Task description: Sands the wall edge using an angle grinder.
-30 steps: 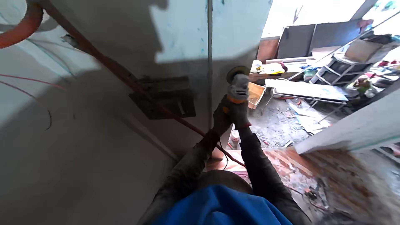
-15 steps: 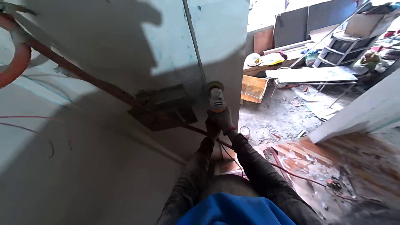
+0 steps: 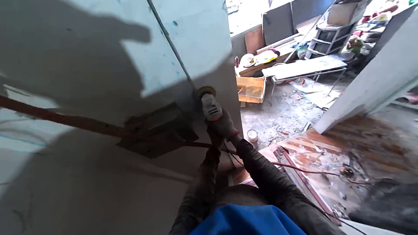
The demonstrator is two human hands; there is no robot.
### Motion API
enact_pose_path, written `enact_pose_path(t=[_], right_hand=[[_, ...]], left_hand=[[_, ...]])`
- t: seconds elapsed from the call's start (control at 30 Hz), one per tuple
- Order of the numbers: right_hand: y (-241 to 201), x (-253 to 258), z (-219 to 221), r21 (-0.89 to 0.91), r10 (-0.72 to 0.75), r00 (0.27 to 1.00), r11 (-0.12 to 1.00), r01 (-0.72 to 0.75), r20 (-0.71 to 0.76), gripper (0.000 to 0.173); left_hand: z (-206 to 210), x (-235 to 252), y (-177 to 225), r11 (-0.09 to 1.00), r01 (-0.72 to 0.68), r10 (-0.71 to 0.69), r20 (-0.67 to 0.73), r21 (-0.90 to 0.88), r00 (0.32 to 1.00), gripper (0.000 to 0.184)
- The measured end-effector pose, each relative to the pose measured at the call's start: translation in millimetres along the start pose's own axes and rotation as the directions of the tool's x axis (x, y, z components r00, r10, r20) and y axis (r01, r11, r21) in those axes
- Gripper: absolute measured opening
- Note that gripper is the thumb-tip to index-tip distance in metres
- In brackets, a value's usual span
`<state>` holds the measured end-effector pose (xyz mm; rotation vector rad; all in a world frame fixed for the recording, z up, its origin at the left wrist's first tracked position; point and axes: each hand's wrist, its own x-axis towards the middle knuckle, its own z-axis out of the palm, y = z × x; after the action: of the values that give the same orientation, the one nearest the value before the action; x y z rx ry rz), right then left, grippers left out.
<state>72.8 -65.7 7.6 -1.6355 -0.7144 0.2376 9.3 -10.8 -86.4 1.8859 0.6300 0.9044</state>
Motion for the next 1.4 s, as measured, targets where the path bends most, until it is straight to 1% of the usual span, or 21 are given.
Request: enact_pose_path(t=[0.07, 0.1, 0.13, 0.2, 0.27, 0.33, 0.4, 0.47, 0.5, 0.63, 0.7, 0.77, 0.8, 0.9, 1.03, 1.1, 1.17, 1.23, 1.3, 1.33, 1.4], right_hand=[[1.2, 5.3, -9.1, 0.045, 0.020, 0.995, 0.999, -0.016, -0.100, 0.064], [-0.8, 7.3, -13.9, 0.062, 0.043, 0.989, 0.997, -0.034, -0.142, 0.062], [-3.2, 8.7, -17.2, 0.075, 0.067, 0.984, 0.996, -0.055, -0.168, 0.059], [-7.5, 11.6, -18.2, 0.064, 0.036, 0.986, 0.998, -0.025, -0.165, 0.059], [-12.9, 14.5, -14.1, 0.022, -0.015, 0.996, 1.000, 0.017, -0.085, 0.062], [-17.2, 15.9, -13.5, -0.018, -0.044, 0.998, 0.999, 0.043, -0.036, 0.063], [-15.5, 17.0, -15.6, 0.017, -0.045, 0.995, 0.999, 0.047, -0.091, 0.055], [-14.7, 17.8, -20.3, 0.060, -0.040, 0.984, 0.997, 0.051, -0.171, 0.053], [-17.0, 17.2, -22.5, 0.062, -0.045, 0.982, 0.996, 0.057, -0.185, 0.053], [-37.5, 16.6, -27.4, 0.045, -0.080, 0.993, 0.995, 0.084, -0.082, 0.052], [-36.1, 18.2, -26.5, 0.085, -0.100, 0.988, 0.990, 0.110, -0.116, 0.050], [-33.2, 22.4, -27.0, 0.135, -0.093, 0.975, 0.983, 0.121, -0.201, 0.050], [-34.0, 23.1, -28.2, 0.137, -0.088, 0.969, 0.983, 0.122, -0.231, 0.052], [-41.4, 20.8, -28.7, 0.092, -0.099, 0.969, 0.988, 0.122, -0.225, 0.051], [-52.6, 16.3, -16.6, 0.020, -0.112, 0.993, 0.993, 0.112, -0.035, 0.058], [-50.1, 17.3, -9.2, -0.027, -0.122, 0.992, 0.992, 0.122, 0.019, 0.062], [-51.0, 16.8, -11.1, -0.042, -0.094, 0.995, 0.994, 0.096, 0.045, 0.057], [-54.3, 16.5, -20.3, -0.007, -0.073, 0.997, 0.997, 0.073, 0.021, 0.049], [-53.8, 17.8, -29.8, 0.051, -0.097, 0.994, 0.994, 0.100, -0.056, 0.043], [-51.9, 19.0, -34.1, 0.082, -0.109, 0.991, 0.990, 0.116, -0.083, 0.044], [-44.2, 22.3, -37.6, 0.131, -0.140, 0.978, 0.978, 0.160, -0.153, 0.045]], left_hand=[[5.5, 16.4, 2.5, 0.983, -0.148, 0.152, -0.030, 0.107, 0.988, 0.059], [5.4, 22.0, 13.9, 0.979, -0.156, 0.160, -0.021, 0.134, 0.987, 0.056], [4.5, 25.0, 24.7, 0.981, -0.128, 0.129, 0.002, 0.147, 0.992, 0.054], [5.6, 26.7, 31.2, 0.987, -0.083, 0.086, -0.017, 0.134, 0.996, 0.054], [5.9, 25.2, 19.5, 0.988, -0.068, 0.076, -0.053, 0.136, 0.996, 0.057], [1.2, 23.3, 12.9, 0.972, -0.090, 0.090, 0.012, 0.216, 0.996, 0.069], [-7.7, 26.5, 38.7, 0.960, -0.049, 0.028, 0.081, 0.276, 0.996, 0.064], [-3.7, 32.2, 51.0, 0.975, -0.070, 0.067, 0.020, 0.212, 0.998, 0.052], [0.0, 33.4, 50.0, 0.981, -0.088, 0.091, -0.007, 0.172, 0.996, 0.051], [1.5, 27.8, 56.2, 0.989, -0.099, 0.104, -0.043, 0.114, 0.994, 0.054], [-5.0, 31.7, 67.8, 0.978, -0.093, 0.099, -0.023, 0.187, 0.995, 0.050], [-8.8, 42.5, 77.5, 0.947, -0.103, 0.104, 0.014, 0.303, 0.994, 0.052], [-8.2, 46.4, 78.7, 0.942, -0.099, 0.099, 0.018, 0.320, 0.995, 0.052], [-7.3, 45.5, 73.8, 0.960, -0.082, 0.085, 0.004, 0.267, 0.996, 0.052], [-12.4, 21.4, 56.1, 0.983, -0.131, 0.141, -0.071, 0.126, 0.987, 0.069], [-16.0, 11.8, 58.8, 0.997, -0.074, 0.073, -0.084, -0.014, 0.994, 0.065], [-16.2, 13.1, 54.4, 0.995, -0.073, 0.068, -0.078, -0.068, 0.995, 0.061], [-12.9, 21.8, 54.6, 0.985, -0.132, 0.142, -0.087, 0.112, 0.986, 0.065], [-10.7, 30.7, 69.5, 0.959, -0.113, 0.125, -0.029, 0.259, 0.992, 0.060], [-10.3, 34.5, 78.5, 0.948, -0.092, 0.094, 0.008, 0.305, 0.996, 0.060], [-7.0, 39.9, 90.0, 0.950, -0.054, 0.054, 0.008, 0.309, 0.999, 0.053]])
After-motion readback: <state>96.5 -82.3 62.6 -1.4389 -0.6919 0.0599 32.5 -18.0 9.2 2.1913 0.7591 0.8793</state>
